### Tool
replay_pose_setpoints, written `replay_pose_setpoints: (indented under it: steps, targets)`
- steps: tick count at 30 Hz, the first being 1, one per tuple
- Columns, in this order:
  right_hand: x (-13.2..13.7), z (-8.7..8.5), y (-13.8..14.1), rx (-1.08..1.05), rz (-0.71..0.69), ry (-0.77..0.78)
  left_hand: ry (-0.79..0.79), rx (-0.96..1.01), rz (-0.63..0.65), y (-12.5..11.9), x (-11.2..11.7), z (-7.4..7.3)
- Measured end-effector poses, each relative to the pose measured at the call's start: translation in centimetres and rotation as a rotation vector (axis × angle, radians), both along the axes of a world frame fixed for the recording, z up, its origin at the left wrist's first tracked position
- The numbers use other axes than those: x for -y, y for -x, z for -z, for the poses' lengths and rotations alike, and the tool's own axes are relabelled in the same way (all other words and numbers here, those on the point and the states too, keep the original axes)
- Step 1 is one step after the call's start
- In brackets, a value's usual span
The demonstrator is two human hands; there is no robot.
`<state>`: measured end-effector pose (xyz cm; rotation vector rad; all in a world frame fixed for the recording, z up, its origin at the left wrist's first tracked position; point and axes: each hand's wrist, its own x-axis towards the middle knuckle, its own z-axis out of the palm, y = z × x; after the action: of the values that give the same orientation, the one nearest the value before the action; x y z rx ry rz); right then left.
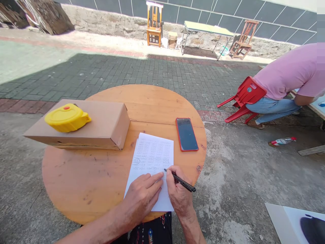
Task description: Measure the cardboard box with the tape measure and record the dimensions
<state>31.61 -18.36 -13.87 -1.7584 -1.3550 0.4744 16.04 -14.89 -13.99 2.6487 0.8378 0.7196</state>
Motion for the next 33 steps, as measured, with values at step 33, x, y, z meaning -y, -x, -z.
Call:
replay_pose_setpoints:
  steps: [33]
  targets:
    - [0.45,0.50,-0.14,-0.147,0.113,-0.009,0.052,-0.016,0.008,0.05,0.12,-0.15]
